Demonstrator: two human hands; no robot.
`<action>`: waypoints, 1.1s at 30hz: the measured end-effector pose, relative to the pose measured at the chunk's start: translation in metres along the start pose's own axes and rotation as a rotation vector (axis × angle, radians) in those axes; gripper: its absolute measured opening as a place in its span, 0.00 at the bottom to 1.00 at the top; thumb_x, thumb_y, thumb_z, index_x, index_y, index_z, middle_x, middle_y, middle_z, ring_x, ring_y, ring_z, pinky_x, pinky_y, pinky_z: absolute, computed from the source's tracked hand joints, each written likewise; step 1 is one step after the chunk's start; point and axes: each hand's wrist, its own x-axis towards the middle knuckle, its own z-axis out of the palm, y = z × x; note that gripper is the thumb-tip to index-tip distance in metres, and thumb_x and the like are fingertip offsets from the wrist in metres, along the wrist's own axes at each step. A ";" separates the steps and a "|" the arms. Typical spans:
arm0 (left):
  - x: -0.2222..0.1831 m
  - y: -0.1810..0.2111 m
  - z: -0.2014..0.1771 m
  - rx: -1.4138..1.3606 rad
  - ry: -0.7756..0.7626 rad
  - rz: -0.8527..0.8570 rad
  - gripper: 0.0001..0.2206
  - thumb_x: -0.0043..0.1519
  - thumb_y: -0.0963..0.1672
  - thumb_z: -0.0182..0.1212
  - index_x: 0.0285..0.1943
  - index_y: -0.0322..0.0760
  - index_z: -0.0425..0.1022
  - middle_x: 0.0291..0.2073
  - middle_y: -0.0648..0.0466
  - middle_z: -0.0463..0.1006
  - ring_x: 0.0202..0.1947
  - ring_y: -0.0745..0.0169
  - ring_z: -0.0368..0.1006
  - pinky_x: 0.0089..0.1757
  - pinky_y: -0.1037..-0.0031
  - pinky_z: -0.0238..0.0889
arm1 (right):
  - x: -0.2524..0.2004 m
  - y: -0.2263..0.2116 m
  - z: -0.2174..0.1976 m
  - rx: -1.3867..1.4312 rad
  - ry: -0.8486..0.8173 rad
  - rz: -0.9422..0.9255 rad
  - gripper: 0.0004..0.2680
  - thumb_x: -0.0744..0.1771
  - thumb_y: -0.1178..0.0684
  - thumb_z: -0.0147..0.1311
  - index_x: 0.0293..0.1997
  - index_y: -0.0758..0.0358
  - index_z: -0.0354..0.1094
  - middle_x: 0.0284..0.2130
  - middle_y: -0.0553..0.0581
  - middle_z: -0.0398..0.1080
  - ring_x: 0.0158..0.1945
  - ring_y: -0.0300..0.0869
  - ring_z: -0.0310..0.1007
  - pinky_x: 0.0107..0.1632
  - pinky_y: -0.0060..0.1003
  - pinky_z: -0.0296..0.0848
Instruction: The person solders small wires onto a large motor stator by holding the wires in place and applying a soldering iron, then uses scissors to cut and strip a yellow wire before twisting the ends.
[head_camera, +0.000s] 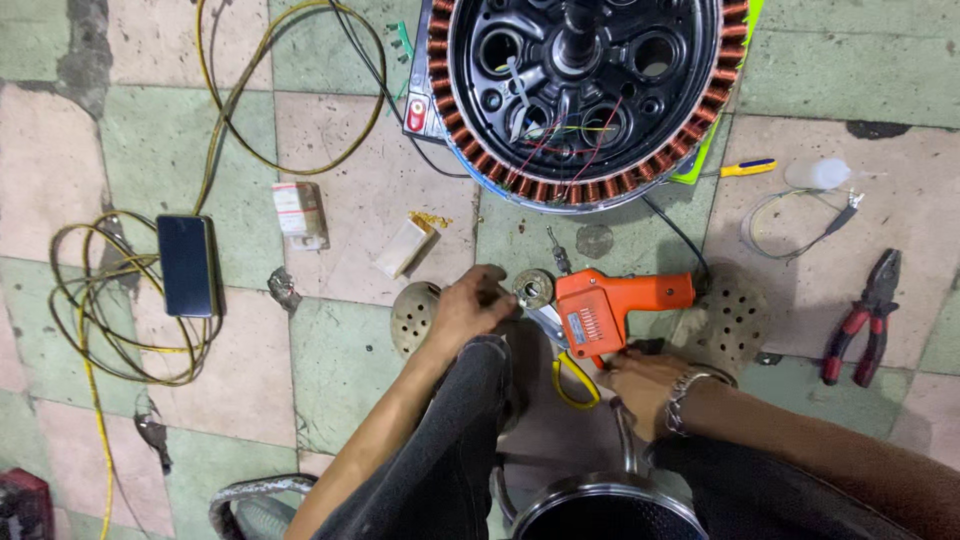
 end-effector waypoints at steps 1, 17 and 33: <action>-0.001 0.000 0.005 -0.007 0.002 -0.002 0.20 0.57 0.48 0.69 0.54 0.35 0.74 0.40 0.49 0.84 0.38 0.56 0.83 0.43 0.67 0.74 | -0.001 -0.001 0.001 -0.005 -0.006 0.002 0.24 0.63 0.53 0.58 0.68 0.48 0.57 0.64 0.61 0.60 0.66 0.54 0.63 0.61 0.51 0.68; -0.001 -0.048 0.047 -0.331 -0.176 -0.438 0.18 0.51 0.43 0.76 0.47 0.33 0.75 0.37 0.49 0.84 0.40 0.61 0.80 0.41 0.72 0.72 | 0.085 0.021 0.076 -0.221 0.196 -0.370 0.27 0.60 0.52 0.71 0.64 0.65 0.62 0.56 0.75 0.61 0.54 0.60 0.71 0.54 0.50 0.73; -0.047 0.223 -0.072 -0.024 -0.131 0.164 0.09 0.59 0.45 0.70 0.41 0.34 0.80 0.30 0.55 0.85 0.30 0.70 0.79 0.33 0.76 0.73 | -0.097 0.026 -0.025 0.852 0.735 -0.285 0.37 0.61 0.51 0.65 0.74 0.63 0.40 0.46 0.57 0.80 0.40 0.43 0.83 0.41 0.39 0.80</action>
